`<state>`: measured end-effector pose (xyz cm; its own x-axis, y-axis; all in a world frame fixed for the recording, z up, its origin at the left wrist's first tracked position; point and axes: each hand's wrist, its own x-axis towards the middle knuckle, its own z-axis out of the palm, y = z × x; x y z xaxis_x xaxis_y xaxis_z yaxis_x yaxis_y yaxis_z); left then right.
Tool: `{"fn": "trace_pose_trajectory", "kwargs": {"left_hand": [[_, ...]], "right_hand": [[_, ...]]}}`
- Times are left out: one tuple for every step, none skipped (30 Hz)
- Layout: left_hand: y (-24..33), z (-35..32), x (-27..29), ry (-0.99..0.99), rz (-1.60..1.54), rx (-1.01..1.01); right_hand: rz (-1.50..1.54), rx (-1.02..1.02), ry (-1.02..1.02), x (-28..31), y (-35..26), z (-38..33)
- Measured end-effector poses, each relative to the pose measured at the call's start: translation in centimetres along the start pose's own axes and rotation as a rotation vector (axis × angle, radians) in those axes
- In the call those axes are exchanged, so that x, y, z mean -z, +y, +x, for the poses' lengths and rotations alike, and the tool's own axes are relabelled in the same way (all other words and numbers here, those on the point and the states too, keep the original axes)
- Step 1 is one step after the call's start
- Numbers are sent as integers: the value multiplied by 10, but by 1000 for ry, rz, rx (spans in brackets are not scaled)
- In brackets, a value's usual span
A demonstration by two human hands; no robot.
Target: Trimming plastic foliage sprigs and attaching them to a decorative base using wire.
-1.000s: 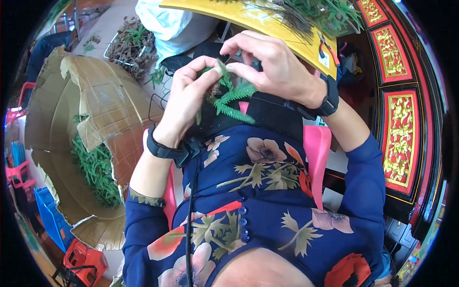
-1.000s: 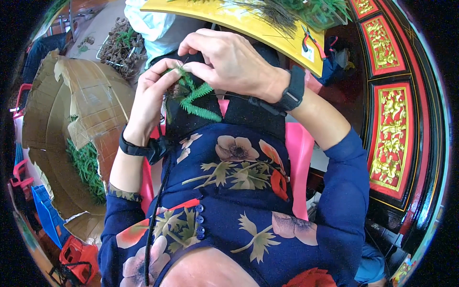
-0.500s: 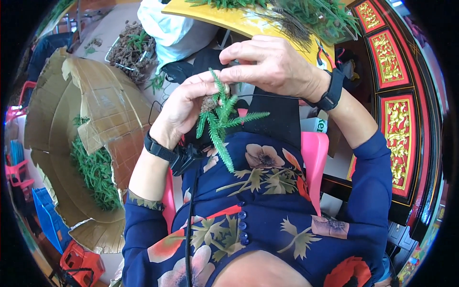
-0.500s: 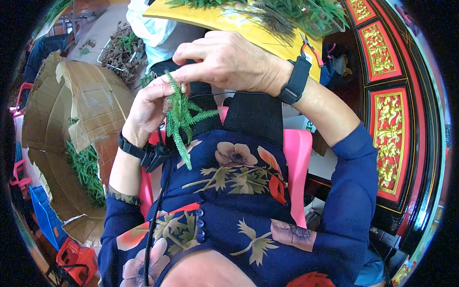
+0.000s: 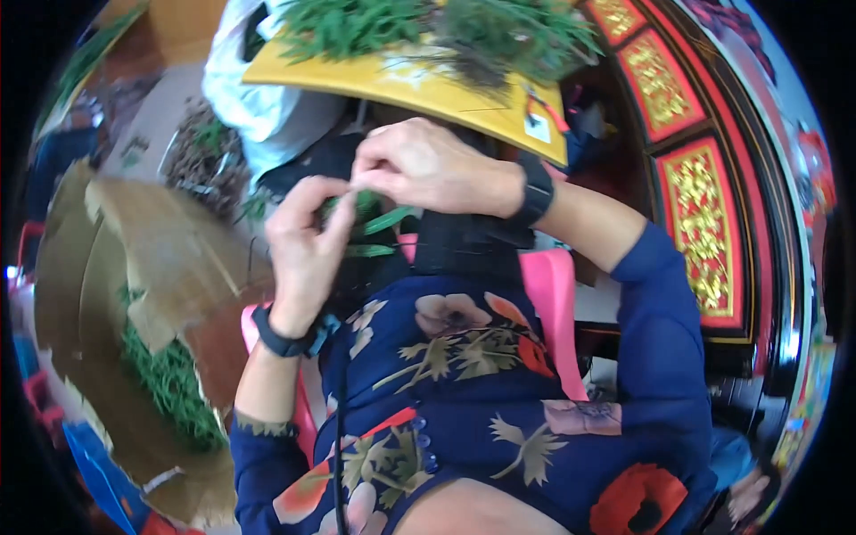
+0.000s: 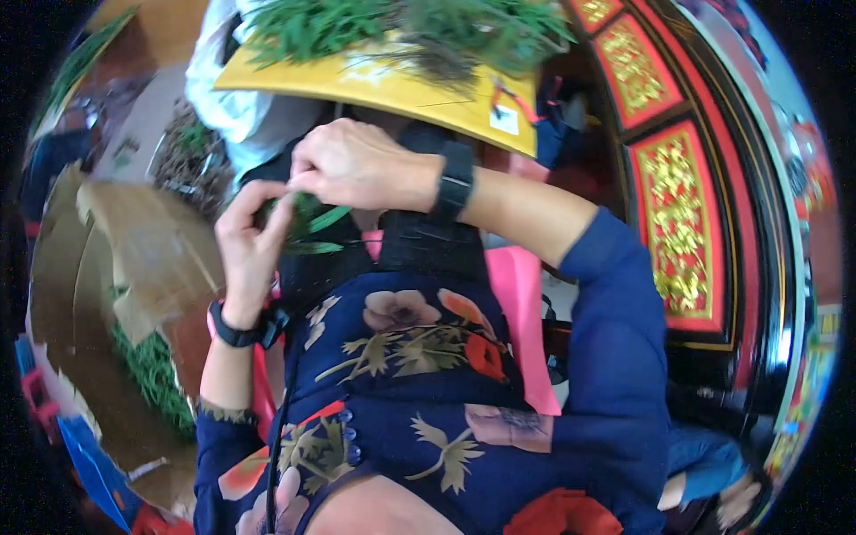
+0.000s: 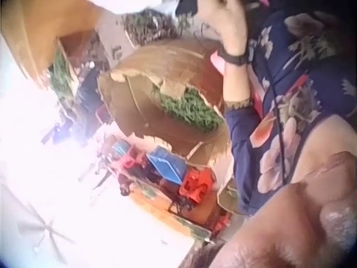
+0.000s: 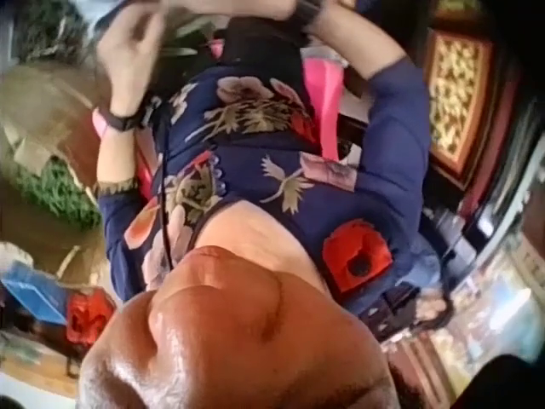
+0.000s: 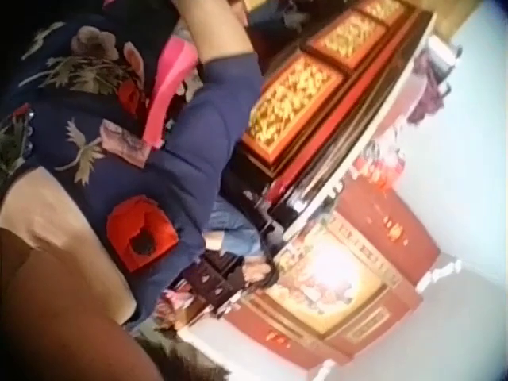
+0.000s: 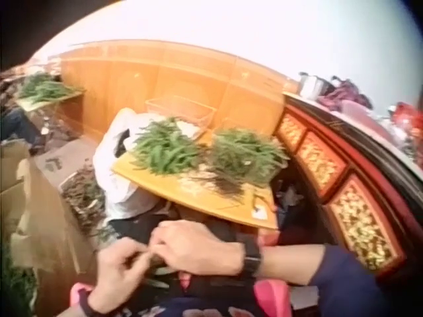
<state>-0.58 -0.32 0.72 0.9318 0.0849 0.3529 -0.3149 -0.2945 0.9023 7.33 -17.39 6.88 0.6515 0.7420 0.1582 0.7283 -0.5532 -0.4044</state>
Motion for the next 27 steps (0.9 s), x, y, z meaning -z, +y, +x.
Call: {"fn": "trace_pose_trajectory", "kwargs": {"left_hand": [[-4,1,1,8,-101,64],[-5,2,4,-9,-117,53],[-6,4,7,1,-203,119],[-5,4,8,22,-279,191],[-6,3,9,24,-281,190],[-7,3,11,40,-314,206],[-6,5,11,49,-345,217],[-5,8,10,52,-376,226],[-4,8,10,59,-366,229],[-3,7,8,37,-391,281],[-3,6,7,19,-411,336],[-3,5,7,13,-427,394],[-4,5,5,26,-411,405],[-4,5,3,24,-426,393],[-3,6,1,18,-442,380],[-5,8,-2,4,-463,366],[-7,5,0,19,-457,370],[-10,2,3,26,-464,367],[-11,2,2,28,-470,369],[-11,2,1,22,-476,368],[-11,2,-1,22,-472,371],[-12,3,-1,25,-501,384],[-12,4,-1,30,-532,397],[-12,4,0,37,-565,409],[-13,5,-1,35,-564,407],[-13,5,-2,35,-586,399],[-12,5,-2,39,-605,389]], "right_hand": [[123,-104,-49,7,-3,1],[255,-198,-98,12,-5,0],[244,-215,-88,17,2,-5],[216,-297,13,23,17,-11],[190,-371,111,26,34,-15],[80,-462,181,32,58,-22],[-30,-555,260,41,87,-34],[-214,-641,290,47,121,-52],[-393,-713,307,50,150,-67],[-450,-874,249,55,176,-82],[-501,-1031,183,58,196,-94],[-481,-1040,146,58,214,-104],[-465,-1059,109,59,229,-117],[-446,-1046,99,59,245,-129],[-326,-1045,59,59,262,-140],[-209,-1052,20,54,272,-145],[-206,-1038,12,52,266,-136],[-216,-1050,-42,54,259,-128],[-224,-1067,-99,60,251,-120],[-230,-1090,-151,64,244,-114],[-225,-1090,-153,65,239,-107],[-199,-1100,-176,67,231,-97],[-175,-1108,-199,68,226,-88],[-153,-1115,-222,69,224,-84],[-153,-1115,-219,68,228,-84],[-212,-1150,-211,66,235,-86],[-271,-1179,-203,63,241,-86]]}}
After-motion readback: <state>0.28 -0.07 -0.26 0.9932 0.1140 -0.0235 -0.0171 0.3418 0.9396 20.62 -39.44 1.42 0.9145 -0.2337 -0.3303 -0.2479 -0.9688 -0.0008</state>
